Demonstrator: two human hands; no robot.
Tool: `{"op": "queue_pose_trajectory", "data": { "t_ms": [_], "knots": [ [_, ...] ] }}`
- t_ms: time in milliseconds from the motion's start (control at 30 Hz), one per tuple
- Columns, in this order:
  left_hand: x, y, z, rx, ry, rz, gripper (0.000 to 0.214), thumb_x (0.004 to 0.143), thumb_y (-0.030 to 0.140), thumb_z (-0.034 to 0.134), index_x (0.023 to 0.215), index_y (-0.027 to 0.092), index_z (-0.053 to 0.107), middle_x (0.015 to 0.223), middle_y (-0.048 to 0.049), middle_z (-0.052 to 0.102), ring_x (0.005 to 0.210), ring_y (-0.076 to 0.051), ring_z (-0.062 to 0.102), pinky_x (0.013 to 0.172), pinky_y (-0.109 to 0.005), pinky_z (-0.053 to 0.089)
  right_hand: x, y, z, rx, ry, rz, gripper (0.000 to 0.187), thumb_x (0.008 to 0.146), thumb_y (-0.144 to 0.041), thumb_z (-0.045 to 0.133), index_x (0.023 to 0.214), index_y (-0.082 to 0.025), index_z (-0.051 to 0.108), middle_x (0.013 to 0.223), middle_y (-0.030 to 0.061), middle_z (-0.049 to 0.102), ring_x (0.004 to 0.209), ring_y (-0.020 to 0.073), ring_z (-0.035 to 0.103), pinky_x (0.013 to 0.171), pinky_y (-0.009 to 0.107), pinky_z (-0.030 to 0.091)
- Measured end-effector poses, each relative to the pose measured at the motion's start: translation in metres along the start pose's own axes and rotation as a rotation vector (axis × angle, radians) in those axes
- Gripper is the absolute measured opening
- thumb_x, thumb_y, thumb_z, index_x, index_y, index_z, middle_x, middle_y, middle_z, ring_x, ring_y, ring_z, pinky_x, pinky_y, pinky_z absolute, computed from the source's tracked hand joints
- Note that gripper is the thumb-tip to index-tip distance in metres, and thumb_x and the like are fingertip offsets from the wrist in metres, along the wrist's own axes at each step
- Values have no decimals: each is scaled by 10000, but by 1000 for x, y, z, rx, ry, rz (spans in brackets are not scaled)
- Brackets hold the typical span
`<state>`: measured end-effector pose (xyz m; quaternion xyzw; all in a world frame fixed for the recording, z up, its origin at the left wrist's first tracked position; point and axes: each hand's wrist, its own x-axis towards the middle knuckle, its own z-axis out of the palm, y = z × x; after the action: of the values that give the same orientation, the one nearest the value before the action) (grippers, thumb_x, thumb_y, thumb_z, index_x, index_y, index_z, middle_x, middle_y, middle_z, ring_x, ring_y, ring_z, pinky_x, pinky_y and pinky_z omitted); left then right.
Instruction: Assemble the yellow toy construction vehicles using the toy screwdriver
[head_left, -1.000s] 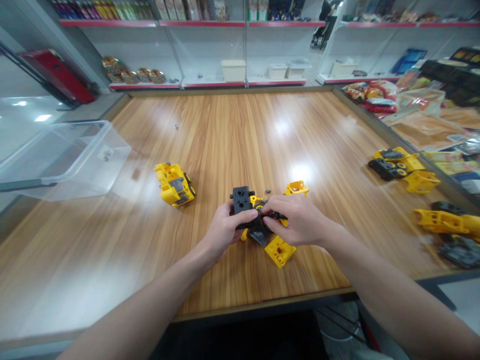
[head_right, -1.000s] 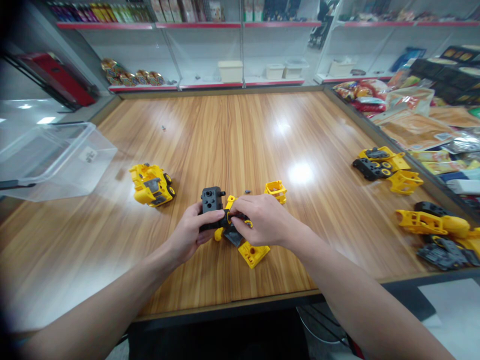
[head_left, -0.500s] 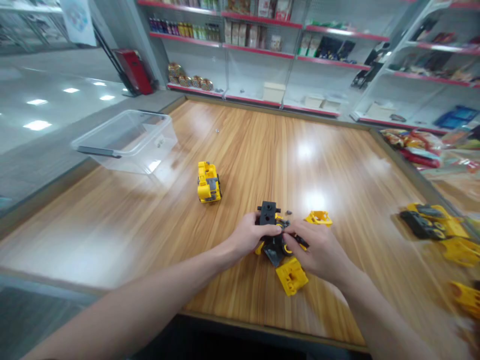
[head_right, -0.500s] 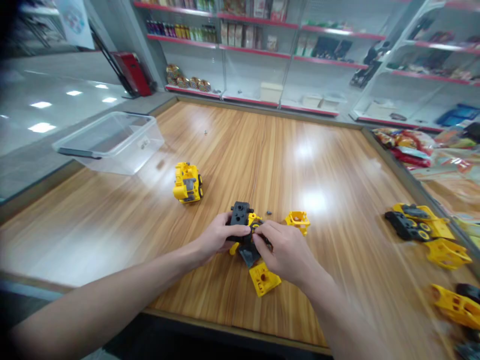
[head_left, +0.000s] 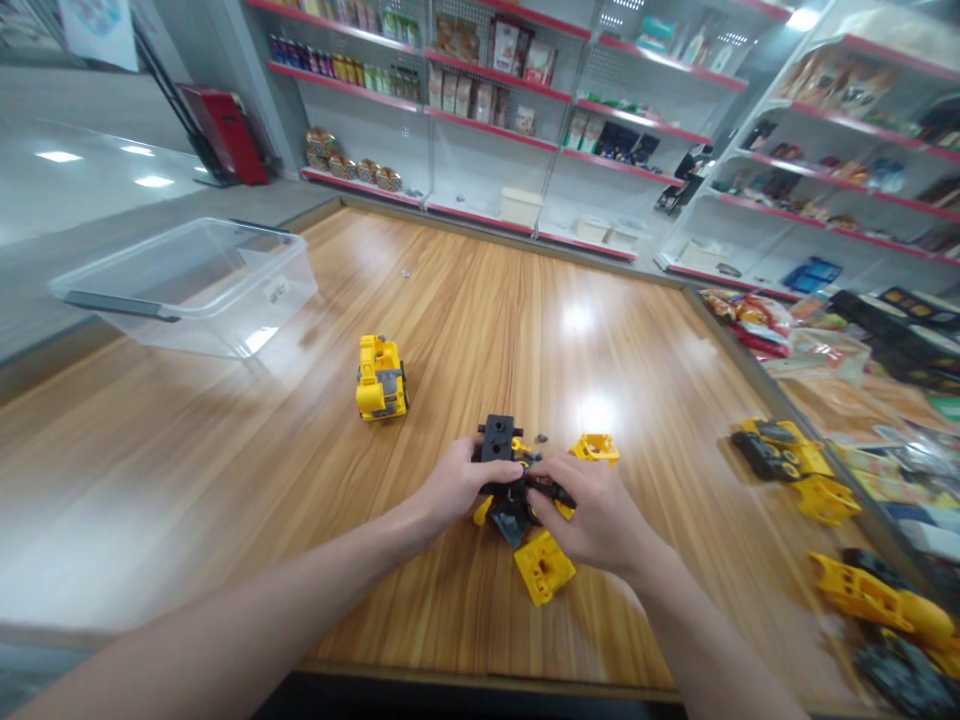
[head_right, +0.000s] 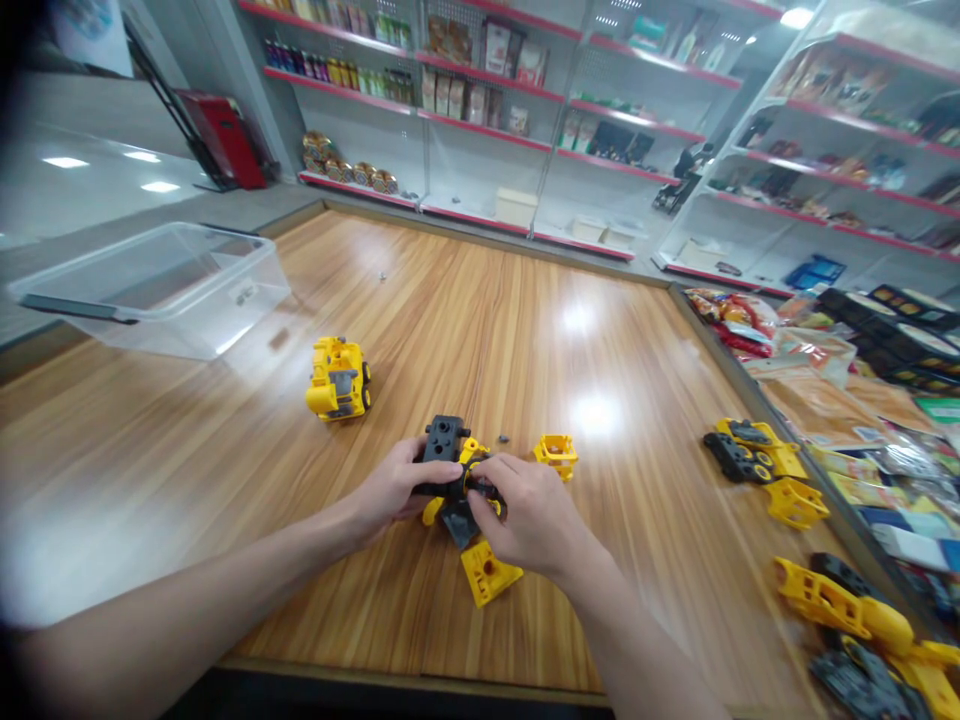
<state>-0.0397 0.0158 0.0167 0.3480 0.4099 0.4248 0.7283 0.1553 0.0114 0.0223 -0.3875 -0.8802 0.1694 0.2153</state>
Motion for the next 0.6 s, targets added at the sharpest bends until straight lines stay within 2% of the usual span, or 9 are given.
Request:
{"op": "queue_pose_trajectory", "data": {
  "t_ms": [100,267,467,600],
  "knots": [
    [2,-3,-3,39,-1,38,161,711,214,735,837,124,689,688,-28,671,660,-157,625,618,-239,475,0,0,1,9,-16,1,103,908,-188,518,941,-170,614,822,55,642,762,180,605,696,295,432],
    [4,-7,-11,153,19,149,386,643,210,810,1000,119,697,941,-68,725,890,-219,653,784,-280,489,1,-1,3,25,-35,9,134,936,-172,483,896,-173,610,804,45,638,741,163,597,678,273,421],
    [1,-8,-14,325,21,262,436,714,291,778,1094,117,654,996,-81,715,934,-246,650,820,-320,495,1,-5,6,21,-37,23,146,938,-170,464,870,-170,592,774,31,633,699,148,574,654,267,381],
    [2,-10,-15,295,-3,269,410,736,297,760,1093,120,663,999,-84,705,932,-234,639,819,-304,487,0,-5,8,6,-56,29,181,941,-182,450,797,-170,559,709,17,588,644,135,543,610,257,349]
  ]
}}
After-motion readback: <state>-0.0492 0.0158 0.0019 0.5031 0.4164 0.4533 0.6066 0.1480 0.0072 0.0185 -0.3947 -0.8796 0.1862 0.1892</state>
